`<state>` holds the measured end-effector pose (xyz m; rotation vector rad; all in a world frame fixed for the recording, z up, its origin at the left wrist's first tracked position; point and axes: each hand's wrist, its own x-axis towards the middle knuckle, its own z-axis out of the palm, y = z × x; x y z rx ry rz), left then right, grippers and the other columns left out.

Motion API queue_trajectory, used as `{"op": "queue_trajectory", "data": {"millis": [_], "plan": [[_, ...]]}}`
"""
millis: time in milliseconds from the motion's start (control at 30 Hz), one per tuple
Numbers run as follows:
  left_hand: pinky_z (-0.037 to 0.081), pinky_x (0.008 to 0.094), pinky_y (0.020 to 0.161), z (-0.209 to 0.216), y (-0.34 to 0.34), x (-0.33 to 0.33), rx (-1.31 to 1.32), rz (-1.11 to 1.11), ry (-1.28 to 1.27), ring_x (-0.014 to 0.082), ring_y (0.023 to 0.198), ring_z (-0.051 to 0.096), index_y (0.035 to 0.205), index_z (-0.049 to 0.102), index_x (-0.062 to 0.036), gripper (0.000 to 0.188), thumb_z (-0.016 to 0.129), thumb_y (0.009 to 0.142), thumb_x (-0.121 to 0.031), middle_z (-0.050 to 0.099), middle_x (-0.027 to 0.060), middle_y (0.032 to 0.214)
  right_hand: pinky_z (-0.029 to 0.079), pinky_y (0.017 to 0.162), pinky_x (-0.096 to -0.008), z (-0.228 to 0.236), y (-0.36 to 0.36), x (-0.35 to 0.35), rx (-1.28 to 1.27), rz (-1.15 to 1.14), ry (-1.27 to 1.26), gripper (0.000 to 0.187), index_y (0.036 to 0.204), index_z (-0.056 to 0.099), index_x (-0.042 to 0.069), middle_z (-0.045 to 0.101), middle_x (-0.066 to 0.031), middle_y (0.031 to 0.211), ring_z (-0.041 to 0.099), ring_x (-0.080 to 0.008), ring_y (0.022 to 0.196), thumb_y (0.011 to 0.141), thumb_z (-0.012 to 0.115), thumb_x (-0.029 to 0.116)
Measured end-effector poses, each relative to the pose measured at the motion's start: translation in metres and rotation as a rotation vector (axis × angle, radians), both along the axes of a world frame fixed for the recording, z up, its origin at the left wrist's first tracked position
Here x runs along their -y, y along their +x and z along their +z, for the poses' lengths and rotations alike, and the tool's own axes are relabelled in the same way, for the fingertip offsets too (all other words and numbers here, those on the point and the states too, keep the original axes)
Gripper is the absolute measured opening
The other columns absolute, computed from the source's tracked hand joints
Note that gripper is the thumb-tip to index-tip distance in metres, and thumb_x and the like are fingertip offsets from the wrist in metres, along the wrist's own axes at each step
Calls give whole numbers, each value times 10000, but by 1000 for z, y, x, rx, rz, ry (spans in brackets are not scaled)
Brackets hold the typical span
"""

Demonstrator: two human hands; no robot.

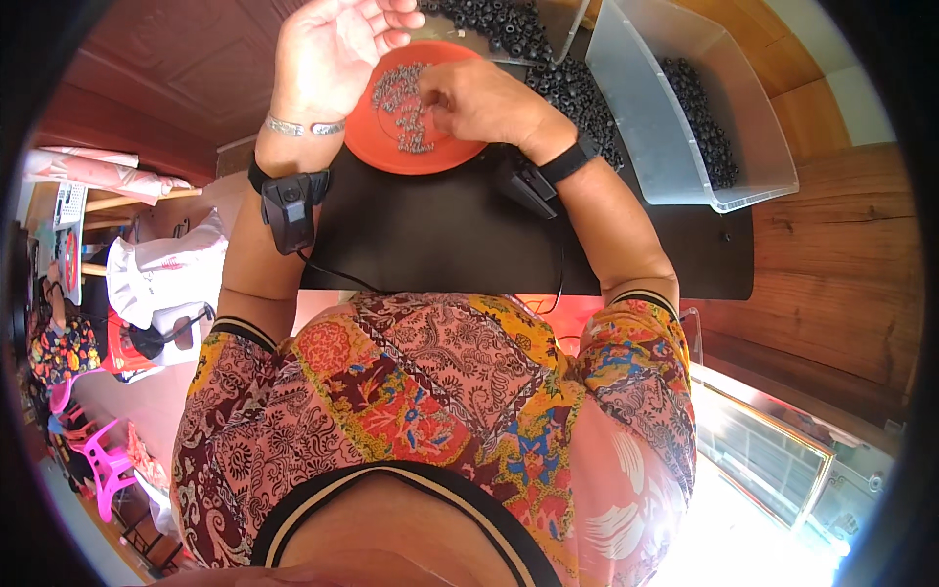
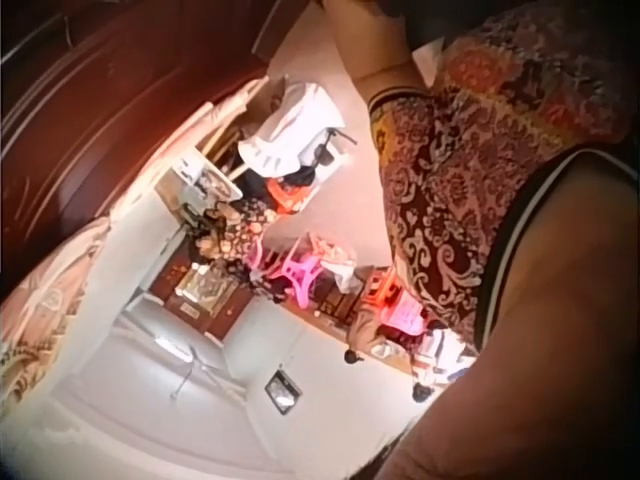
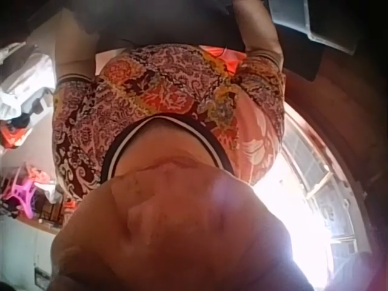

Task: Assembling small components by inserting metal pins into black beads.

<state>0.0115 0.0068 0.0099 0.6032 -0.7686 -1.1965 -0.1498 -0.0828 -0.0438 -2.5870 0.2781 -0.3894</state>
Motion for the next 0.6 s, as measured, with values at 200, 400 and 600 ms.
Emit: {"op": "queue_trajectory", "data": {"millis": [200, 400, 600], "plan": [[473, 316, 711, -24, -2, 13, 25, -53, 18, 213, 785, 635, 941, 637, -5, 299, 558, 881, -287, 666, 98, 868, 475, 774, -235, 21, -15, 20, 142, -132, 378, 185, 1034, 621, 17, 622, 23, 872, 569, -54, 858, 859, 575, -24], [475, 318, 703, -29, -14, 12, -3, -144, 94, 226, 773, 636, 908, 630, -22, 273, 532, 893, -276, 661, 98, 847, 499, 773, -240, 35, -23, 23, 584, -132, 659, 141, 1029, 669, 22, 675, -23, 932, 605, -88, 850, 895, 635, 51], [452, 306, 721, -30, -22, 10, 21, -186, 104, 203, 836, 609, 958, 609, -50, 205, 509, 930, -227, 635, 62, 897, 508, 796, -241, 47, -21, 4, 705, -109, 649, 135, 1011, 680, 25, 675, -38, 943, 617, -102, 863, 884, 650, 60]]}}
